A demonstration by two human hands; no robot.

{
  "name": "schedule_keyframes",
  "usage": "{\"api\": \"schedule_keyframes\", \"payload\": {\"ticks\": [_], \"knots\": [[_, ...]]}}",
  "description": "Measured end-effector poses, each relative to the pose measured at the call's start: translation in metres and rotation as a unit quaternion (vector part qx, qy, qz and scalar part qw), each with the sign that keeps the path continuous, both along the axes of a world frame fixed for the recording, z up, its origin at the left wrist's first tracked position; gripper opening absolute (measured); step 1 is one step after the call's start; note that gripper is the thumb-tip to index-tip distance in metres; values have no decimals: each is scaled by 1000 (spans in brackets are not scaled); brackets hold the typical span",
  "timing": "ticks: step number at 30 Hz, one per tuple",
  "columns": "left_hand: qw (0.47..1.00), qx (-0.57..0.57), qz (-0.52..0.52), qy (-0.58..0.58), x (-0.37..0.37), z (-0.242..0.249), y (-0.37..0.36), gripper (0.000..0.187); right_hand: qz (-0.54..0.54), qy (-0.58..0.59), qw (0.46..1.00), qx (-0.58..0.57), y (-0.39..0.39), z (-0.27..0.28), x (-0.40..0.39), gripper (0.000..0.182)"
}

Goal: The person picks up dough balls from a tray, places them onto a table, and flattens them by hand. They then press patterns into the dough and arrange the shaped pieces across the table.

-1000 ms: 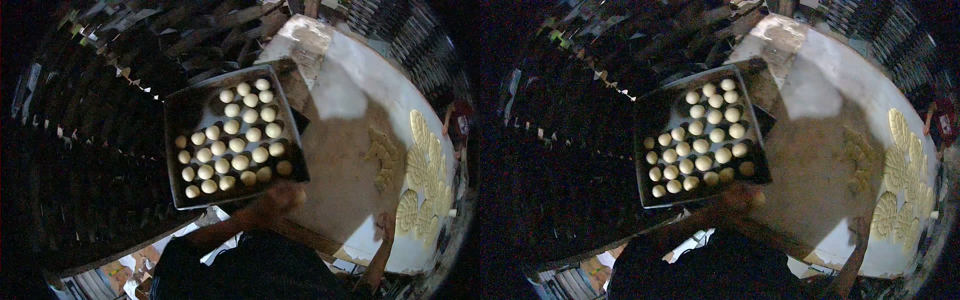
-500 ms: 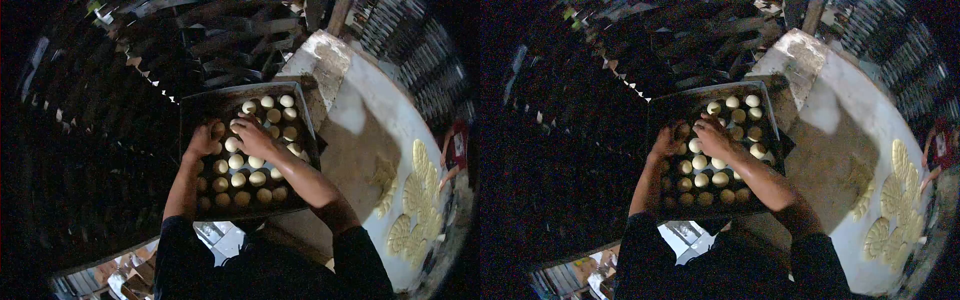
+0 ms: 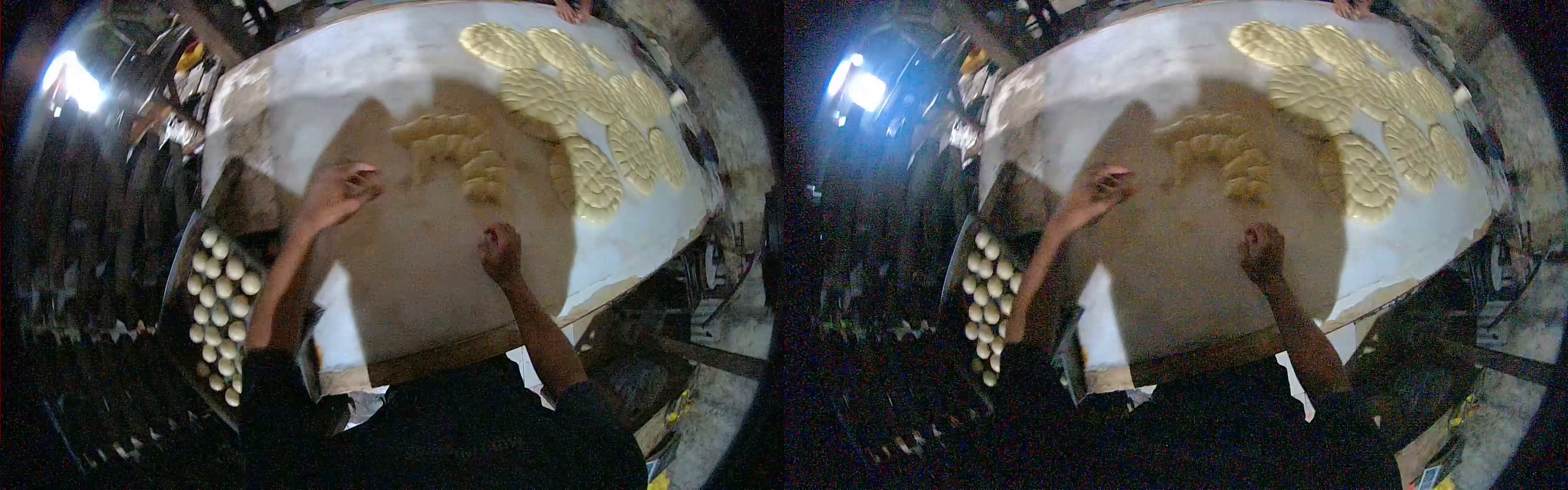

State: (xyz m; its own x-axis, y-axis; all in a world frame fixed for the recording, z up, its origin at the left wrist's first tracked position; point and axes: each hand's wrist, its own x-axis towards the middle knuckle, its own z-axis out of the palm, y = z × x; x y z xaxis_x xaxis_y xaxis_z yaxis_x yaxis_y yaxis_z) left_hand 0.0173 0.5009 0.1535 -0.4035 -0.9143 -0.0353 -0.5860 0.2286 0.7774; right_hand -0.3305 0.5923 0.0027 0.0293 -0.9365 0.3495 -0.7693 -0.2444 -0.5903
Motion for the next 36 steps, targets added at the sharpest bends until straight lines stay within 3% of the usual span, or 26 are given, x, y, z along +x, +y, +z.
{"api": "schedule_keyframes", "payload": {"ticks": [1, 3, 5, 7, 9, 11, 12, 13, 15, 19, 21, 22, 23, 26, 28, 30, 31, 32, 36], "knots": [[993, 112, -25, 20, -55, -18, -28, 49, -11, 62, 998, -4, 3, -17, -37, 16], [944, 281, 22, 174, -116, -120, -65, 49, -5, 53, 998, -25, 15, -11, -87, 15], [985, 154, 67, 47, -172, -214, -90, 44, -23, 60, 996, -62, 24, -13, -129, 14], [973, -64, 188, -114, -232, -207, -63, 42, -61, 94, 987, -118, 27, -16, -161, 13], [939, -96, 297, -146, -266, -183, -55, 42, -80, 27, 993, -80, 24, -18, -172, 12], [912, 74, 397, -72, -274, -162, -53, 45, -90, -5, 995, -48, 20, -13, -170, 11], [920, 126, 344, 136, -268, -163, -54, 41, -92, -2, 995, -37, 17, -6, -167, 11], [884, 172, 273, 339, -259, -167, -58, 37, -94, 2, 995, -26, 13, -2, -166, 11], [804, 223, 183, 520, -246, -177, -64, 33, -100, -8, 994, -33, 10, -9, -165, 11], [796, 262, 166, 520, -231, -193, -66, 29, -100, 7, 995, 16, 5, -6, -164, 11], [896, 231, 225, 306, -225, -188, -49, 38, -109, 2, 994, -20, 5, -16, -163, 15], [940, 176, 282, 74, -224, -174, -23, 48, -110, 0, 993, -37, 5, -21, -163, 16], [924, 111, 327, -163, -223, -161, 2, 59, -121, 9, 992, -43, 5, -25, -165, 15], [896, 122, 392, -169, -218, -144, 81, 65, -120, -13, 992, -38, 15, -28, -157, 13], [930, 0, 343, -129, -183, -210, 132, 59, -87, -90, 992, -15, 26, -26, -142, 15], [932, 42, 322, 163, -163, -226, 170, 52, 46, 24, 997, -52, 53, -46, -100, 17], [843, 142, 300, 423, -161, -211, 191, 48, 110, 80, 988, -69, 70, -51, -77, 19], [682, 230, 253, 646, -158, -196, 210, 44, 126, 82, 988, -34, 86, -59, -47, 23], [873, 73, 213, 432, -125, -208, 240, 41, 86, -176, 979, 62, 138, -95, 70, 47]]}}
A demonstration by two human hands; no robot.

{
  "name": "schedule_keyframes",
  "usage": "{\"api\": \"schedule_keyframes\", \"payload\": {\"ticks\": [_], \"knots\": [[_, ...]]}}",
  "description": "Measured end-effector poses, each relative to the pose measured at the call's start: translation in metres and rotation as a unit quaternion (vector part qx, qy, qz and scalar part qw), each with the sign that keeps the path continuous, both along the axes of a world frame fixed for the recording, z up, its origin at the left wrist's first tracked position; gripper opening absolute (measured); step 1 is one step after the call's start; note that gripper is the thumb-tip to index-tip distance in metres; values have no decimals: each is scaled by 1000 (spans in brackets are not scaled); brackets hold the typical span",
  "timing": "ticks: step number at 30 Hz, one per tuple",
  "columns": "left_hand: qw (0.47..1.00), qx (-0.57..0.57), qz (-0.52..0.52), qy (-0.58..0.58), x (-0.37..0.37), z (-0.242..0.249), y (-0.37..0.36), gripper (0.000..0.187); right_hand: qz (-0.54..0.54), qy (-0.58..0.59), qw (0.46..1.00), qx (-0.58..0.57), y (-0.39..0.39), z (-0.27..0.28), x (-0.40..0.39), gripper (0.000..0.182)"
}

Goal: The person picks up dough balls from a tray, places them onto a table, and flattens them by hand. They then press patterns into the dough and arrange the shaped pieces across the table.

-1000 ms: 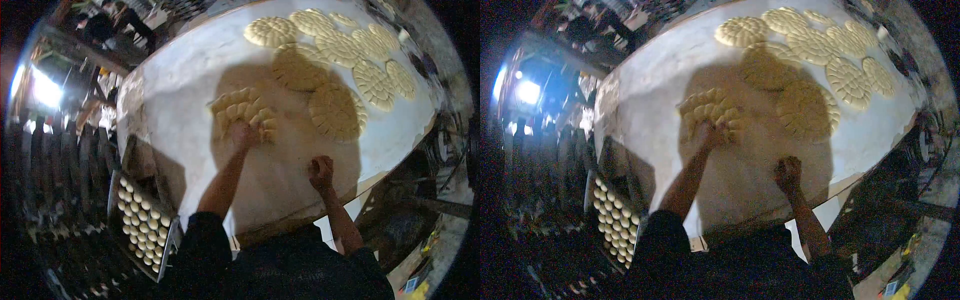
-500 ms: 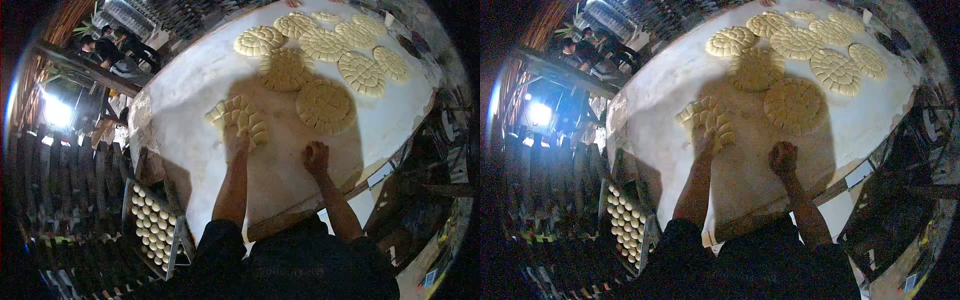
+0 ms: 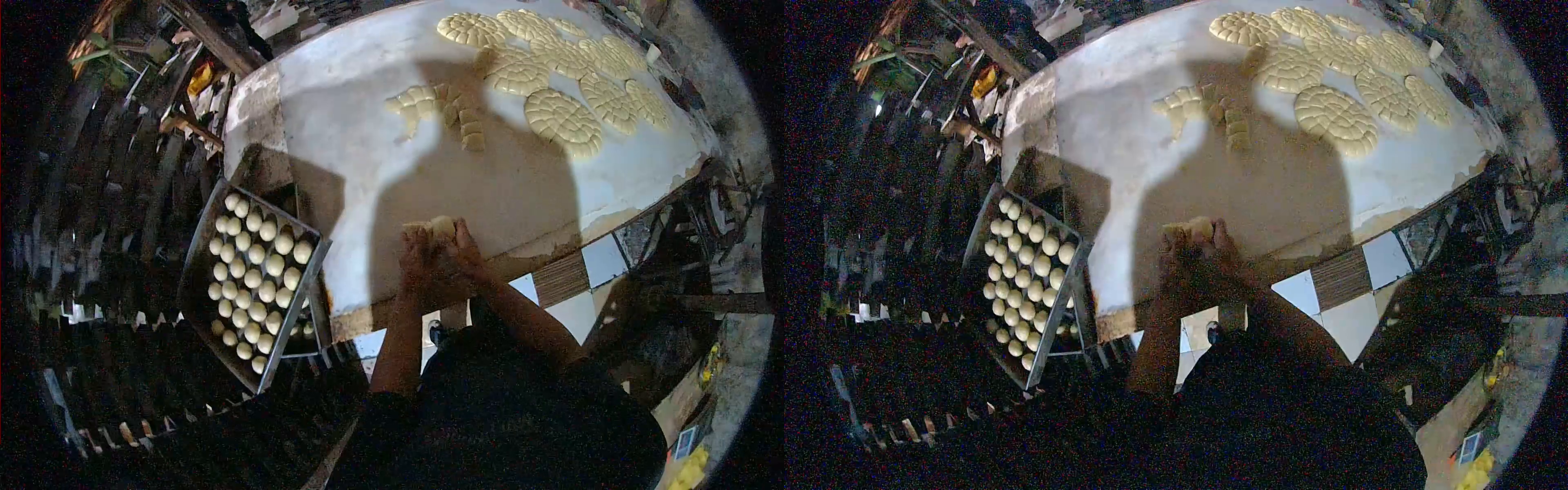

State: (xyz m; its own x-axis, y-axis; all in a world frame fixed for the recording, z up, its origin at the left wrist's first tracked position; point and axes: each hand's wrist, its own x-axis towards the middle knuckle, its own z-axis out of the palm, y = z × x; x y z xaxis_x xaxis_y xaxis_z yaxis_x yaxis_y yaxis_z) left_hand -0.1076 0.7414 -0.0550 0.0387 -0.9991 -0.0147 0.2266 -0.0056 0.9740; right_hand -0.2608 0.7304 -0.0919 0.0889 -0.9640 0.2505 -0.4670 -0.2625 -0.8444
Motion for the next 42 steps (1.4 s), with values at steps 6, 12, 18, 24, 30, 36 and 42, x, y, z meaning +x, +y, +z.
{"api": "schedule_keyframes", "payload": {"ticks": [6, 12, 18, 24, 30, 36, 42], "knots": [[986, -28, 119, -114, 38, 37, 32, 43, -29, -350, 879, 323, -8, 113, -47, 50], [655, -149, -14, -740, 59, -16, 34, 42, -117, -63, 989, 66, -32, 102, -183, 30], [760, -148, 43, -632, 30, 80, -81, 40, 0, 298, 947, -120, -133, 85, -232, 24], [751, -155, 16, -641, -76, 45, -68, 30, 163, 179, 968, 60, -103, 107, -138, 22], [595, 96, -178, -778, 3, 44, -5, 21, 201, 390, 885, -156, -123, 62, -239, 33], [748, 56, 80, -657, -44, 71, -104, 12, 102, 278, 953, -65, -177, 75, -152, 30], [752, -64, -29, -655, 5, 48, -6, 9, 216, 335, 917, -11, -147, 60, -237, 33]]}}
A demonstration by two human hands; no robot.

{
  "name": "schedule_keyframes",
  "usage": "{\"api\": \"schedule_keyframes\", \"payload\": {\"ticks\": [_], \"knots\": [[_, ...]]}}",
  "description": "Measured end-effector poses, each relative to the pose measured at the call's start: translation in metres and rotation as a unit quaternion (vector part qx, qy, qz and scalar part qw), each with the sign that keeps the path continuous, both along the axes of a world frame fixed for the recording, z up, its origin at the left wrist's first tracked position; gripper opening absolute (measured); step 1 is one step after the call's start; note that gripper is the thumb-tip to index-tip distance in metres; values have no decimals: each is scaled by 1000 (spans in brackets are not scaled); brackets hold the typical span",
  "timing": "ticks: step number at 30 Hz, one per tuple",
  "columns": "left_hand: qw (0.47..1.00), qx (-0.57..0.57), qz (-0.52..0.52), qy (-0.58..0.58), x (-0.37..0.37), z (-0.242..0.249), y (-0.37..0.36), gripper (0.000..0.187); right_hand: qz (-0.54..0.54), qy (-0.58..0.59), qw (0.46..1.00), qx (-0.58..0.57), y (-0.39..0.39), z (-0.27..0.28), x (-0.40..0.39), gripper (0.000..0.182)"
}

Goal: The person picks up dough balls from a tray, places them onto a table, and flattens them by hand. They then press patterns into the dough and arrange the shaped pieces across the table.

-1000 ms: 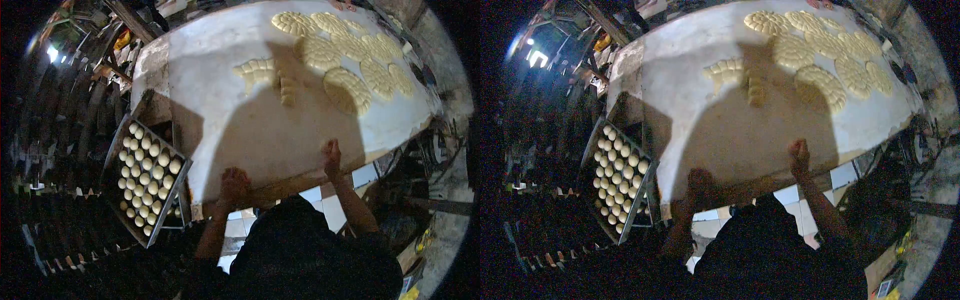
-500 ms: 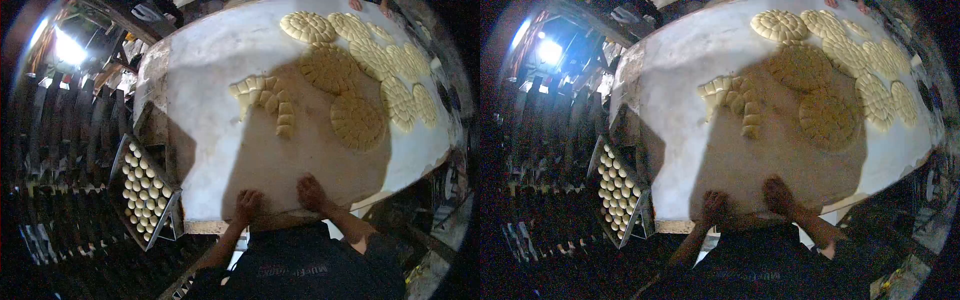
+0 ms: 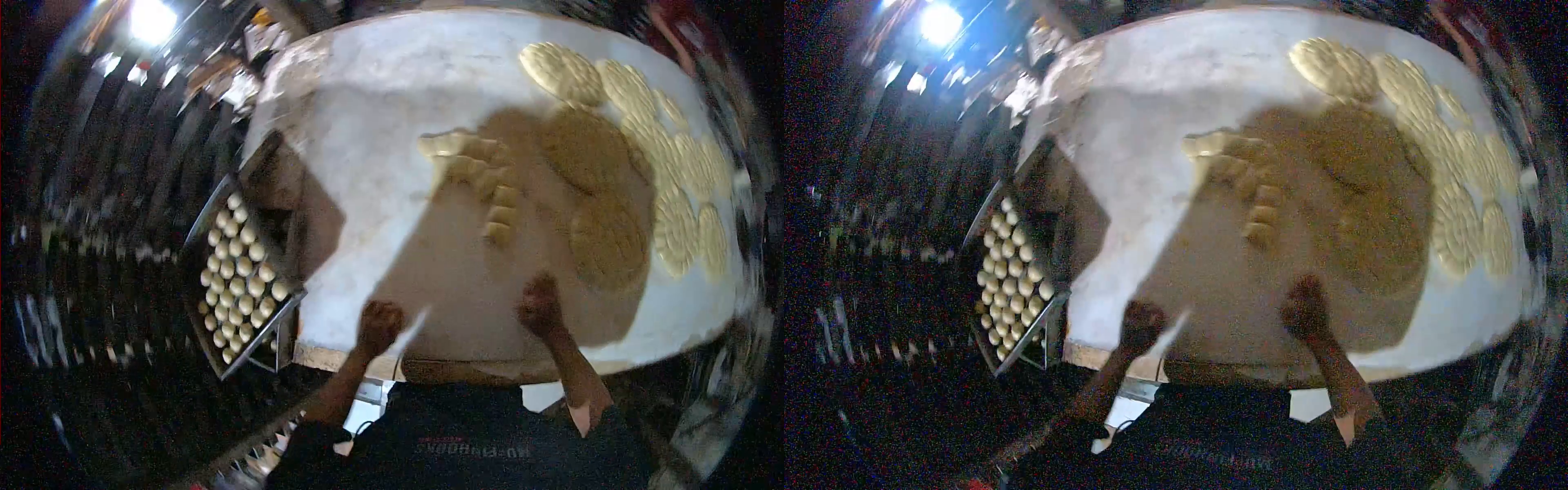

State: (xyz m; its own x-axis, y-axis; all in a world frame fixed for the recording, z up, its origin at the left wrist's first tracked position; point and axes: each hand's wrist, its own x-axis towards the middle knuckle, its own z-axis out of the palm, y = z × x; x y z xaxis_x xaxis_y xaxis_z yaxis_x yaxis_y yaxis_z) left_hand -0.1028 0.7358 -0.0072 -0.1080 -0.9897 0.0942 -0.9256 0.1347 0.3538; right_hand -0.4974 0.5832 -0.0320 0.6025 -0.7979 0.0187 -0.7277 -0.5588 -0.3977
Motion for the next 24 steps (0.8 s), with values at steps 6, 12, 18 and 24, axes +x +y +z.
{"api": "schedule_keyframes", "payload": {"ticks": [6, 12, 18, 24], "knots": [[982, -102, 148, -51, 22, 17, -87, 17, -263, -163, 942, -129, -89, -29, 50, 21], [985, -64, 29, 159, -28, -44, -7, 34, -166, -189, 962, -105, -13, -17, 73, 23], [958, 25, 78, 275, 122, 102, 76, 45, -284, -40, 943, 170, -37, 39, -3, 29], [899, 101, 427, 8, 423, 202, 132, 35, -77, -293, 909, 286, -13, 151, 310, 41]]}}
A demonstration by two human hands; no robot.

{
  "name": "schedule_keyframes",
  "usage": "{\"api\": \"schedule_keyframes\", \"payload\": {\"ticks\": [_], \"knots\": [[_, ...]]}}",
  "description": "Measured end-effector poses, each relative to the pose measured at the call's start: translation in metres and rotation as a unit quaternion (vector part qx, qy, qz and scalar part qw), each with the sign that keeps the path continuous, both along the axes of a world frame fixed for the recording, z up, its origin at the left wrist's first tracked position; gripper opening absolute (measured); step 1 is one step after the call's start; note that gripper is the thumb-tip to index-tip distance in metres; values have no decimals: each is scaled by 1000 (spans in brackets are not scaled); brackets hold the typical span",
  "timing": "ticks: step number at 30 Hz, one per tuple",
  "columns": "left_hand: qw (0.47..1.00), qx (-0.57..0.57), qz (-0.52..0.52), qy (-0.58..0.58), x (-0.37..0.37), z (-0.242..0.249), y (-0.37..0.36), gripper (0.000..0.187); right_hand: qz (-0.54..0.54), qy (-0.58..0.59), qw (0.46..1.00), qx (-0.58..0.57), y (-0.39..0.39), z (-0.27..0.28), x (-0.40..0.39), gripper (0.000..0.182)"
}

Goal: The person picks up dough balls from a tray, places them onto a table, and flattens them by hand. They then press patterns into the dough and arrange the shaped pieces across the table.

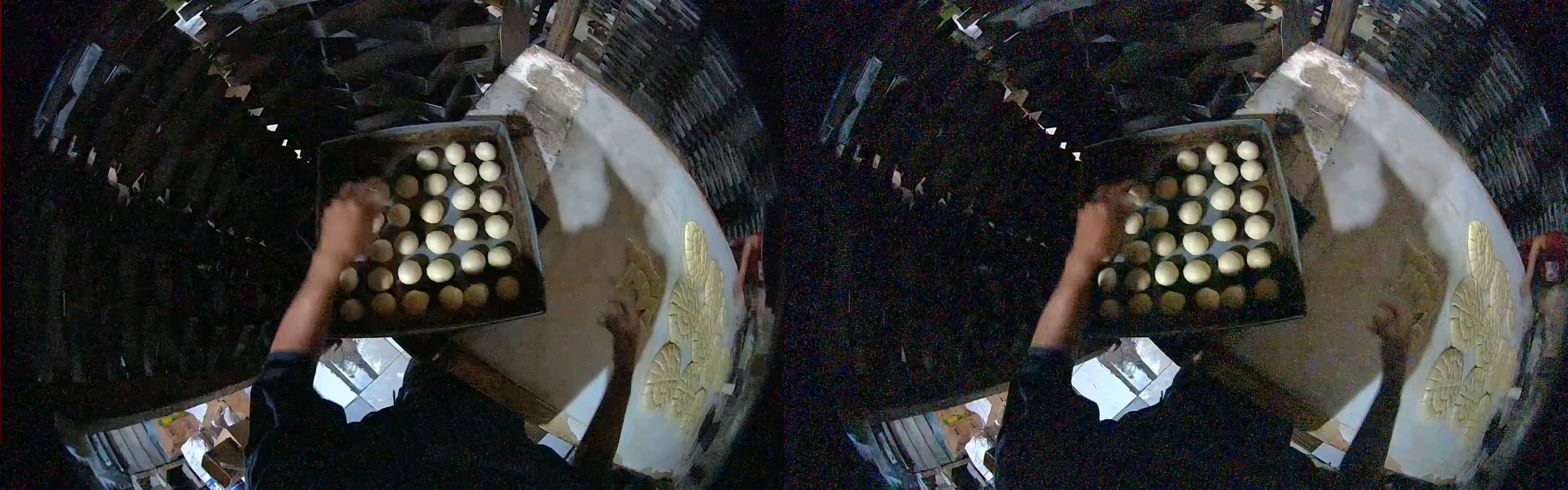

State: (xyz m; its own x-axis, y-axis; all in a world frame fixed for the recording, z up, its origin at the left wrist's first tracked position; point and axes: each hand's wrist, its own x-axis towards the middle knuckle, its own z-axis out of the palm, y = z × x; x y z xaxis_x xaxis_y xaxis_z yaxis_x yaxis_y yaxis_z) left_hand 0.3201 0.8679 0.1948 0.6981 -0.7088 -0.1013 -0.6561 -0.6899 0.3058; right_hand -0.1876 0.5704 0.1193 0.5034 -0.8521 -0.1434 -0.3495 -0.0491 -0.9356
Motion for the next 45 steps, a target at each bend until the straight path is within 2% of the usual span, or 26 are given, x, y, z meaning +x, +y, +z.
{"api": "schedule_keyframes", "payload": {"ticks": [1, 2, 3, 4, 6, 8, 12, 15, 17, 19, 20, 22, 23, 25, 27, 29, 31, 33, 34, 37, 38, 39, 40, 41, 44, 45], "knots": [[996, -86, 13, -6, 45, -40, 11, 35, 117, 85, 989, -40, 0, 18, 65, 40], [985, -172, 25, -12, 78, -83, 18, 36, 176, -21, 982, -64, 22, 45, 141, 43], [987, -147, 5, -69, 82, -83, 18, 35, 213, -109, 962, -133, 48, 59, 207, 40], [984, -123, -13, -128, 81, -82, 18, 35, 260, -97, 956, -94, 75, 98, 264, 42], [983, -45, -31, -175, 81, -78, 16, 33, 336, -144, 892, -264, 91, 106, 356, 39], [986, 62, -31, -149, 79, -74, 13, 32, 363, -133, 871, -304, 92, 70, 439, 40], [975, 27, -66, -209, 76, -64, 22, 49, 368, -58, 830, -415, 79, 18, 473, 34], [976, 20, -40, -211, 59, -65, -4, 65, 306, -88, 856, -407, 56, 39, 380, 24], [972, 86, -87, -202, 8, 18, -49, 75, 175, -87, 883, -428, 35, 41, 280, 18], [961, -57, -229, -145, -41, 44, -109, 70, -9, -95, 899, -427, 11, 4, 186, 13], [935, -119, -306, -134, -74, 49, -143, 68, -81, -31, 894, -439, 3, -16, 145, 10], [886, -104, -445, -75, -151, 47, -222, 65, -168, 30, 904, -391, -2, -46, 78, 11], [855, -81, -513, -18, -199, 46, -255, 65, -196, 61, 902, -379, -5, -62, 41, 12], [786, 18, -573, 231, -287, -8, -330, 61, -232, 112, 900, -353, -11, -94, -25, 13], [788, 178, -427, 405, -380, -34, -375, 58, -250, 152, 836, -464, -10, -116, -106, 18], [833, 129, -389, 372, -442, -184, -429, 54, -335, 200, 862, -323, 1, -136, -197, 24], [918, 136, -240, 286, -503, -191, -456, 50, -361, 159, 887, -241, 17, -141, -271, 22], [954, 119, -114, 251, -540, -190, -477, 46, -413, 157, 872, -212, 27, -150, -296, 21], [956, 98, -61, 268, -557, -182, -484, 45, -433, 160, 864, -201, 29, -147, -309, 21], [946, 24, 101, 308, -596, -148, -505, 40, -354, 186, 822, -405, 21, -134, -304, 19], [936, -2, 153, 317, -606, -139, -508, 39, -358, 189, 829, -387, 20, -133, -302, 19], [924, -28, 202, 323, -612, -135, -509, 38, -362, 192, 835, -367, 21, -133, -300, 19], [849, -148, 132, 491, -608, -140, -497, 39, -370, 195, 840, -347, 20, -135, -300, 19], [728, -257, 49, 633, -593, -156, -477, 39, -380, 182, 843, -336, 22, -137, -301, 18], [469, -302, -124, 821, -557, -193, -502, 43, -415, 142, 837, -328, 14, -138, -296, 16], [461, -236, -72, 852, -551, -189, -499, 42, -415, 136, 836, -331, 14, -136, -295, 15]]}}
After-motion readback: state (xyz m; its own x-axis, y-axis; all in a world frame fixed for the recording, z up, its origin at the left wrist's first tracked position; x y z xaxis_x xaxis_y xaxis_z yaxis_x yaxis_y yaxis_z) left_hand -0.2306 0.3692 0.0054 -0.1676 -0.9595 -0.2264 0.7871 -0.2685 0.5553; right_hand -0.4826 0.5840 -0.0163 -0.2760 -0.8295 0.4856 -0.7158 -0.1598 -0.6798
